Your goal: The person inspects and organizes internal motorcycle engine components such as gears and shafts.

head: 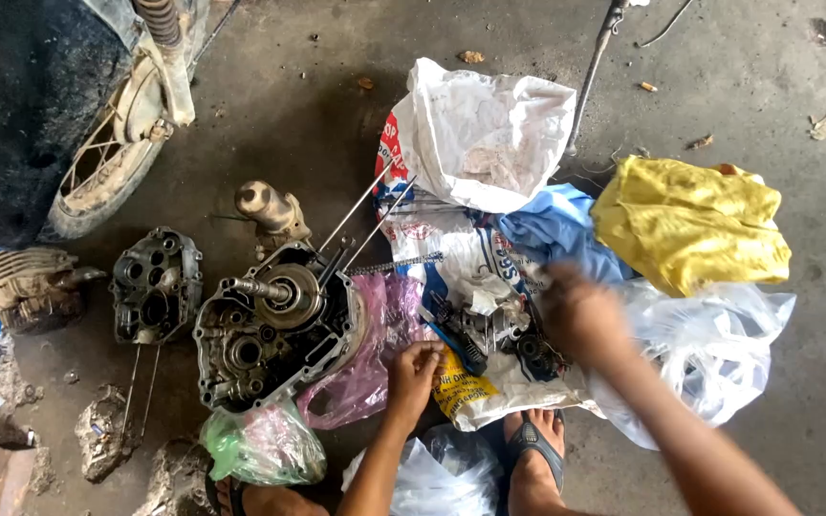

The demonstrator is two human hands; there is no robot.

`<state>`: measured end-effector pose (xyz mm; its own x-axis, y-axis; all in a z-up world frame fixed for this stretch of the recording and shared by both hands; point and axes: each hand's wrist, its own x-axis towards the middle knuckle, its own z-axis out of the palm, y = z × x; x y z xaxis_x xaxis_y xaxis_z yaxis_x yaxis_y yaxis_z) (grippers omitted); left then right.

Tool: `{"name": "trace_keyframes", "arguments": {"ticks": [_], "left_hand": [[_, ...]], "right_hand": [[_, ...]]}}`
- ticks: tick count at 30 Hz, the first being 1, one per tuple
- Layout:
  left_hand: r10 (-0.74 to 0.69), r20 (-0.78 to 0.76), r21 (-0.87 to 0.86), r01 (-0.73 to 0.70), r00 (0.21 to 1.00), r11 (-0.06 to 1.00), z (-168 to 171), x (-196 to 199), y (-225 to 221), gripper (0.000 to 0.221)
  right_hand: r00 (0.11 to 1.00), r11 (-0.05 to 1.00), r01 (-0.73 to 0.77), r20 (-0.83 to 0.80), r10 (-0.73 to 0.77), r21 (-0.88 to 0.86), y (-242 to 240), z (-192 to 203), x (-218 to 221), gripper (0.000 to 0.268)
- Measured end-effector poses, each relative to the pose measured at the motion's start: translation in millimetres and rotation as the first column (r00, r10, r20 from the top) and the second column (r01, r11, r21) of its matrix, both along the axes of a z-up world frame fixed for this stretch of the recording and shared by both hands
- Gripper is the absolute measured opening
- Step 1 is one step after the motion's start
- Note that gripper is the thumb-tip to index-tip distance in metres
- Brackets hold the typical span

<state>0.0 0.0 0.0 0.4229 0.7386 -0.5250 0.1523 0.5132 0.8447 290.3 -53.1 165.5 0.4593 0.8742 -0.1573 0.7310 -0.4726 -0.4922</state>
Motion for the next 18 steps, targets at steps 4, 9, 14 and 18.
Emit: {"name": "trace_keyframes", "arguments": {"ticks": [4,9,14,18], "left_hand": [[-0.003,-0.01,0.019,0.003,1.0,1.0,14,4,1,0.017],[0.001,0.01,-0.006,0.0,1.0,1.0,28,6,2,0.016],[0.01,-0.024,-0.051,-0.012,1.0,0.999,46,4,7,0.018],[0.0,-0.076,-0.032,-0.003,0.997,0.999,48,6,8,0.02]], "right_hand": [[0.985,0.984,-0.166,0.026,0.168,-0.066,9,-83,-67,0.04],[0.986,0.987,-0.106,0.114,0.12,-0.122,2,-161,-81,0.044],[0.985,0.995,-0.098,-0.148,0.093,-0.029,2,-134,-51,0.068],[0.878,0.997,0.066,-0.471,-0.082,-0.05,-3,-90,-30,0.063]]}}
